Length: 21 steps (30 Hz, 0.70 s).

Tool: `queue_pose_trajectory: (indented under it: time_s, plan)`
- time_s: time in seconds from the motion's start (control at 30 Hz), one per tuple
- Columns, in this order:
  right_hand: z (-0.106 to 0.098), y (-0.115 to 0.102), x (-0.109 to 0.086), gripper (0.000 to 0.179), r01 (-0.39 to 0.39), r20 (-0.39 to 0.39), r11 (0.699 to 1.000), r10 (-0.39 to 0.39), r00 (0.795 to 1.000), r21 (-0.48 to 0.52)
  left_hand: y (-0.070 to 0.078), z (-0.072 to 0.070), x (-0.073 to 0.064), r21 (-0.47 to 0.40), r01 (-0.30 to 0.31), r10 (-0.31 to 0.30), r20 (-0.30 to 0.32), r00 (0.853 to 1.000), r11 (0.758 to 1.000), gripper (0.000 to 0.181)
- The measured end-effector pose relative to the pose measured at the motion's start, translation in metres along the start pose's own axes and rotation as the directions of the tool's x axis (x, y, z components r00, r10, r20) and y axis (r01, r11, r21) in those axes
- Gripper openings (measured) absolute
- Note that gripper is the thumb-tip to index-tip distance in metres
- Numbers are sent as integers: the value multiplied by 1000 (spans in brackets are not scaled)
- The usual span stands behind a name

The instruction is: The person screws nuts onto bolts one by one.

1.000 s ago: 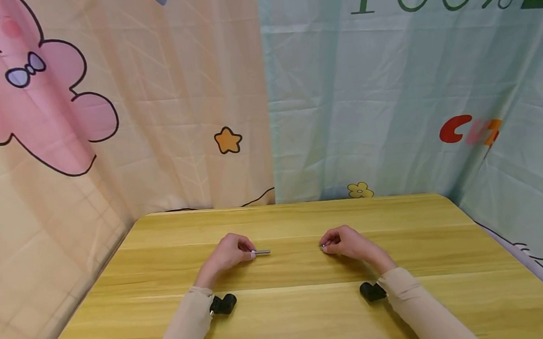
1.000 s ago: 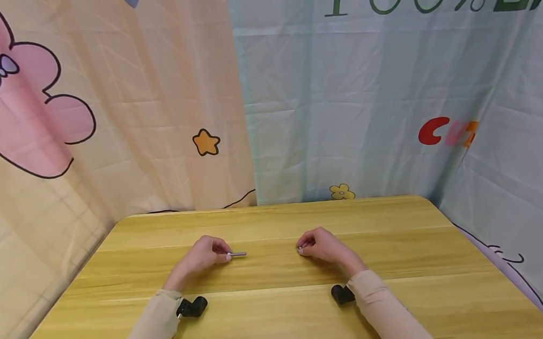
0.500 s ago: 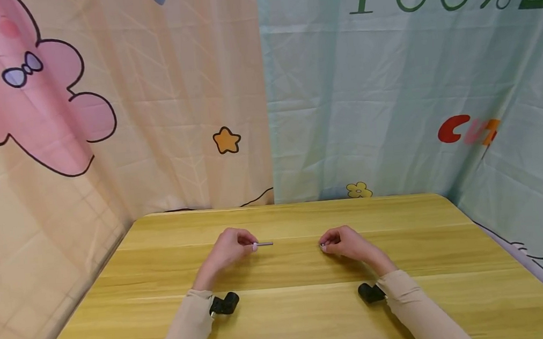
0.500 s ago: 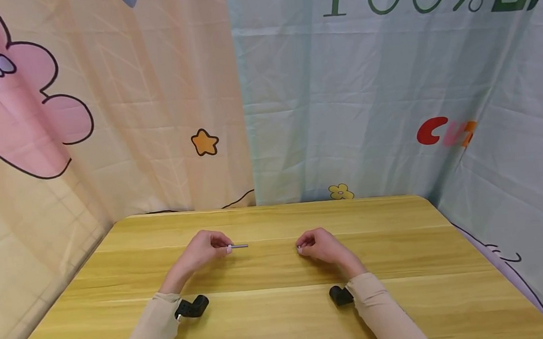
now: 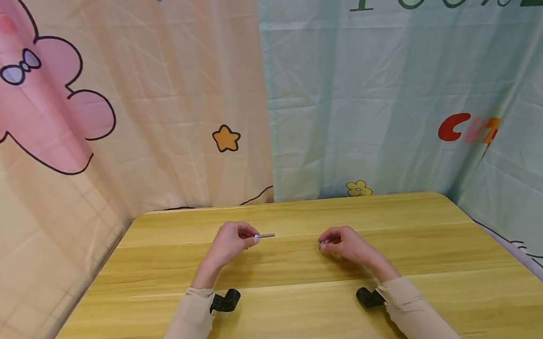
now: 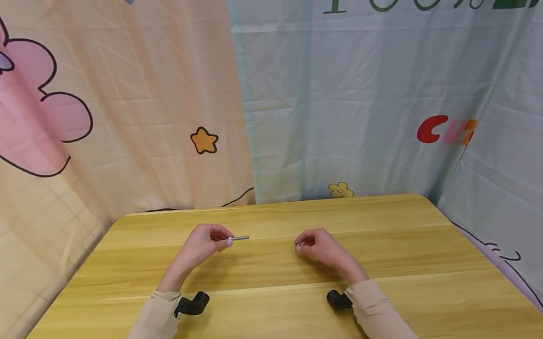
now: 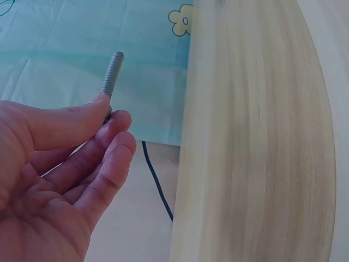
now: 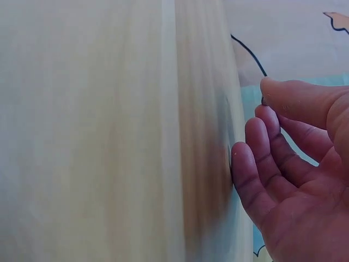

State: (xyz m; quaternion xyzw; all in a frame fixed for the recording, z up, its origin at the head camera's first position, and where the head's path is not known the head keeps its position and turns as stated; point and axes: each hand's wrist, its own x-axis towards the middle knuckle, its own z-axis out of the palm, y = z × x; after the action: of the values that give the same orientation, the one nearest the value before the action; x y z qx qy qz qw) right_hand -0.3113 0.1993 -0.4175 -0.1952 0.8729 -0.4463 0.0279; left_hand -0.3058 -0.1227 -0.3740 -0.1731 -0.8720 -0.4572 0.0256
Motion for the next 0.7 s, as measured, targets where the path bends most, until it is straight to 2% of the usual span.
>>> queue_pose_trajectory:
  time_s: [0.2, 0.4, 0.7]
  plan:
    - [3, -1, -1, 18, -24, -41, 999, 25, 999, 26, 3, 0, 0, -13, -11, 10, -25, 1000, 1000, 6]
    - [4, -3, -1, 19, 11, -91, 999, -7, 996, 53, 8, -2, 0, -30, -26, 25, -45, 999, 999, 6]
    - [11, -19, -5, 20, 25, -225, 991, 6, 974, 133, 11, 0, -2, -42, -24, 22, -57, 998, 999, 7]
